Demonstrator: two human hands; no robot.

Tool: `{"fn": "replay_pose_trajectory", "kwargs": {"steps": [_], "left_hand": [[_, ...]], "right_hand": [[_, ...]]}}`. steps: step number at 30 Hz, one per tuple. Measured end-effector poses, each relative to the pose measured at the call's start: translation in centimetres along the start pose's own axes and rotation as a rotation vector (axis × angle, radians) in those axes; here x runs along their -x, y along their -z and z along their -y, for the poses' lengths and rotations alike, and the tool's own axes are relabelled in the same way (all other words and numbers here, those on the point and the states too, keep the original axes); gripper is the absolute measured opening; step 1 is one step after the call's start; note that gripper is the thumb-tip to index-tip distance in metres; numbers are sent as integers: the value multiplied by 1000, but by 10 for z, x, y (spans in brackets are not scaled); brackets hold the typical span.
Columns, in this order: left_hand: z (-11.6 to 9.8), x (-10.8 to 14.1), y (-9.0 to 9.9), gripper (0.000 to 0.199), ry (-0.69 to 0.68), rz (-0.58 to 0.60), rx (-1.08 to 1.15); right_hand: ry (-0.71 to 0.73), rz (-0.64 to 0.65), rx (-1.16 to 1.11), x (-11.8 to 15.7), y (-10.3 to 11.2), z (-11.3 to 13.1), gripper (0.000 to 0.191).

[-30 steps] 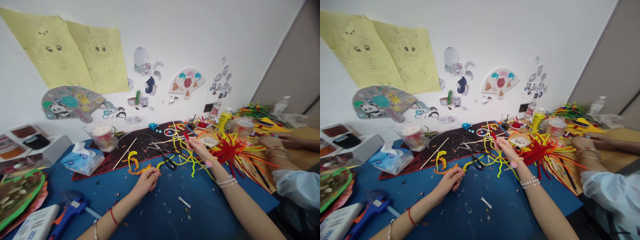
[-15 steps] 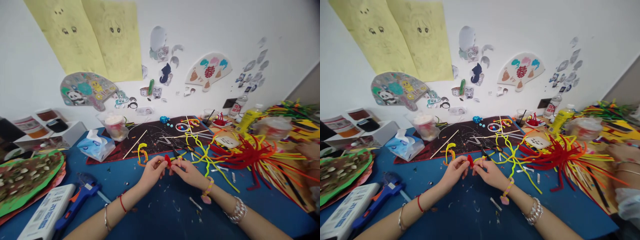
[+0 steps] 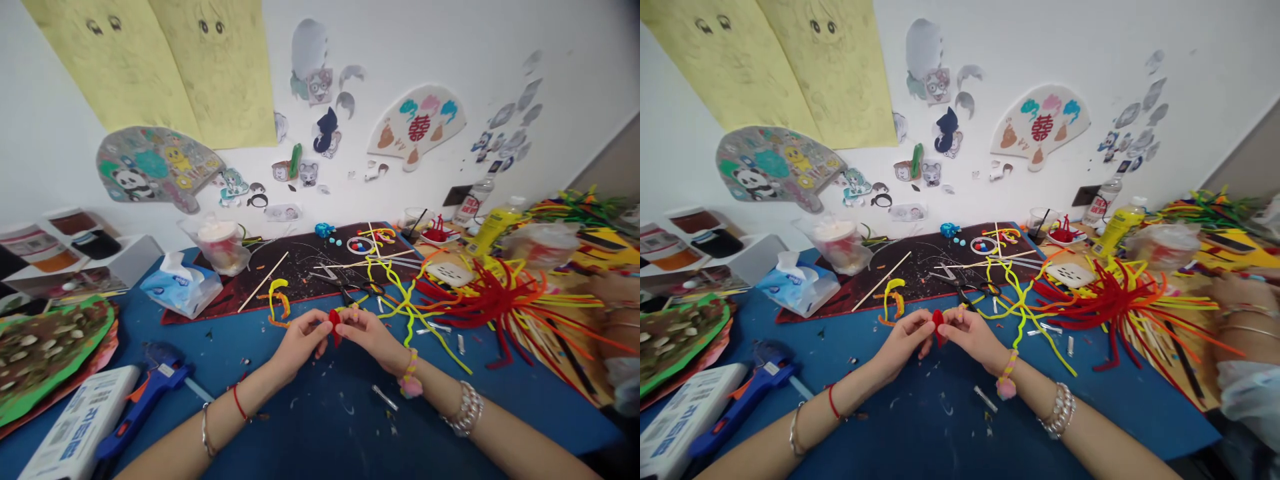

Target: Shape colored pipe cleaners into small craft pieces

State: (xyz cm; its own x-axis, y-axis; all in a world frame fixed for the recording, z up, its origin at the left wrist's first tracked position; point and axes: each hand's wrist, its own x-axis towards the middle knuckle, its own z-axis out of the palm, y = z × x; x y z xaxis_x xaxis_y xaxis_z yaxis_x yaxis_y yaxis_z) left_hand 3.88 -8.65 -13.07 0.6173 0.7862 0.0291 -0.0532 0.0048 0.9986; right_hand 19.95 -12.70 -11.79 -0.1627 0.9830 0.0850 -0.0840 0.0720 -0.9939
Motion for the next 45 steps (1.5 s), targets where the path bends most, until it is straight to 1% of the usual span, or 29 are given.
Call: {"fn": "replay_pose_trajectory", "kwargs": {"steps": [3,7,9,11,13,18,22,25,28,31,36,40,45], "left_hand": [[0,0,-3,23,25,39,63],[-8,2,-5,24,37,64,-51],[-12,3,-6,23,10,66,-125],[-15,4,-5,24,-32,64,-185],[-14,4,-4,24,-40,80,-199],[-5,1,0,22,30,137,-50],[-3,1,0,22,49,155,-7],[-3,1,0,25,52,155,-56],[-2,0,-1,26,35,121,-161],[-3,1,-2,24,-10,70,-273],[-5,2,-4,19,-164,-5,-535],[-6,2,-2,21,-263,-11,-664],[-9,3,-1,17,-345,14,-711]], "right_hand": [[1,14,-26,0,2,-4,19],[-14,82,-51,1,2,-8,18],[-37,98,-68,1,1,-8,19],[-49,85,-71,1,1,-8,20],[-52,73,-62,0,2,-9,20],[-66,87,-56,-1,6,-12,21],[-65,70,-41,-1,6,-13,21],[-26,43,-12,-2,6,-11,21],[-3,11,27,-2,6,-7,22],[-6,0,43,-2,4,-6,23],[28,-45,12,-2,2,-7,20],[8,-62,-12,-1,2,-6,20],[-10,-13,-12,0,7,-2,18]]}}
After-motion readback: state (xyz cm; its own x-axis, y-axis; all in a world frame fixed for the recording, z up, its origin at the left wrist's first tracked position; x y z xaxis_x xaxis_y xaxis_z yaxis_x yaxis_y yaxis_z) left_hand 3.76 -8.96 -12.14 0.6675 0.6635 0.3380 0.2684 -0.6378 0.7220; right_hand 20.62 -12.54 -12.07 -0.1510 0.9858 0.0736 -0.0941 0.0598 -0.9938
